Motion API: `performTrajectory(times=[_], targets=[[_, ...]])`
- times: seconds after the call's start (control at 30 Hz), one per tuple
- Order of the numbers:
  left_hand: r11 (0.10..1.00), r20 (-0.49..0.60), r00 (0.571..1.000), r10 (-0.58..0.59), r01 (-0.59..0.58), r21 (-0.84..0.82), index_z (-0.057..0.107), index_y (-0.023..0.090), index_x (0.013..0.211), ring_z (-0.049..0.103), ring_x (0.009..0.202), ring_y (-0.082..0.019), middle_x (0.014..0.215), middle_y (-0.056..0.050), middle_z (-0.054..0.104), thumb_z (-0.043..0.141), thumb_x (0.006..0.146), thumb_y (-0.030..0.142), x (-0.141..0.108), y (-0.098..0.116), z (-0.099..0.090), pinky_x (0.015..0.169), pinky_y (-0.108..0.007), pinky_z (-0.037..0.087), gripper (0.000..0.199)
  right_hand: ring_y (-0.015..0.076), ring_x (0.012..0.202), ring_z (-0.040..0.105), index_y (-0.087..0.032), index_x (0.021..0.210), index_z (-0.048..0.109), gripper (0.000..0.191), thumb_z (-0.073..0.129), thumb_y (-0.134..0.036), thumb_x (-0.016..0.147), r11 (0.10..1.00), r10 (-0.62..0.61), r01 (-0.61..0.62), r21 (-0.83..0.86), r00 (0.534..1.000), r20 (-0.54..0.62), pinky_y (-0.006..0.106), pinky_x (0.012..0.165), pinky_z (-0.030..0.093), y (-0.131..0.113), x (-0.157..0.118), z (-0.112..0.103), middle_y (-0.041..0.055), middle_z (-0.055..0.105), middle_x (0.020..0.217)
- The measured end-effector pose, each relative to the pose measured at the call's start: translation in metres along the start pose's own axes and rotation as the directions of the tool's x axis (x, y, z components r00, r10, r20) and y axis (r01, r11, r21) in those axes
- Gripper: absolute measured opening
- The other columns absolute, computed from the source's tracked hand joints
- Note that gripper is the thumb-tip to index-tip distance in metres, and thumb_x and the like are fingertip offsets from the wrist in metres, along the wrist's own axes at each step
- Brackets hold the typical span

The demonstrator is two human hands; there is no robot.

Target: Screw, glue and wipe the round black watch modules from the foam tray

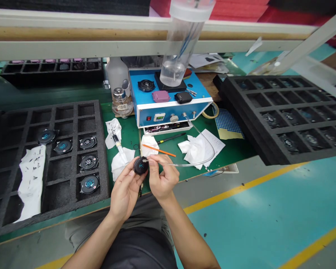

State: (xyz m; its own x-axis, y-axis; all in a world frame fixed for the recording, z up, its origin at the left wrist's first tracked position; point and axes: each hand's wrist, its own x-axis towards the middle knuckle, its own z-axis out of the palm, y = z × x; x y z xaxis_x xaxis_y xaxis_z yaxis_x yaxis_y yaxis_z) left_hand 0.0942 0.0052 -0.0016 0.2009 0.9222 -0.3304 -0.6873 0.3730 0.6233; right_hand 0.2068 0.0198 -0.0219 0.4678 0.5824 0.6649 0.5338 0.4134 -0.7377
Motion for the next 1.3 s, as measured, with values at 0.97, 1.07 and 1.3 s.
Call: performTrajectory(times=[0.97,1.07,1.3], targets=[[1.0,-0.005,1.0,-0.002,0.002,-0.004,0.079,0.023,0.119,0.059,0.138,-0.031,0.139,-0.009,0.07,0.075,0.088,0.029,-0.0005,0.001,0.0004,0.116,-0.045,0.047,0.032,0.0166,0.078,0.075,-0.024,0.097,0.075,0.016,0.067,-0.012,0.09,1.0,-0.014,0.014,0.015,1.0,0.006,0.033,0.075,0.062,0.0001,0.0009,0.0002,0.0005,0.079,0.085],[1.0,-0.005,1.0,-0.004,0.004,-0.005,0.079,0.023,0.119,0.059,0.137,-0.031,0.138,-0.01,0.071,0.076,0.087,0.03,-0.0005,0.0012,0.0005,0.116,-0.045,0.047,0.033,0.0164,0.078,0.074,-0.024,0.097,0.075,0.016,0.066,-0.012,0.091,1.0,-0.013,0.013,0.015,1.0,0.007,0.033,0.075,0.062,-0.0006,0.0012,0.0003,0.0005,0.079,0.085],[1.0,0.002,1.0,0.003,-0.003,-0.009,0.079,0.024,0.118,0.061,0.135,-0.03,0.136,-0.009,0.072,0.077,0.086,0.03,-0.0003,0.001,0.0014,0.114,-0.043,0.049,0.032,0.0178,0.076,0.075,-0.024,0.094,0.073,0.01,0.065,-0.018,0.093,0.999,0.003,-0.002,-0.033,1.0,0.011,0.035,0.073,0.062,-0.0015,0.001,0.0003,0.0018,0.079,0.083]])
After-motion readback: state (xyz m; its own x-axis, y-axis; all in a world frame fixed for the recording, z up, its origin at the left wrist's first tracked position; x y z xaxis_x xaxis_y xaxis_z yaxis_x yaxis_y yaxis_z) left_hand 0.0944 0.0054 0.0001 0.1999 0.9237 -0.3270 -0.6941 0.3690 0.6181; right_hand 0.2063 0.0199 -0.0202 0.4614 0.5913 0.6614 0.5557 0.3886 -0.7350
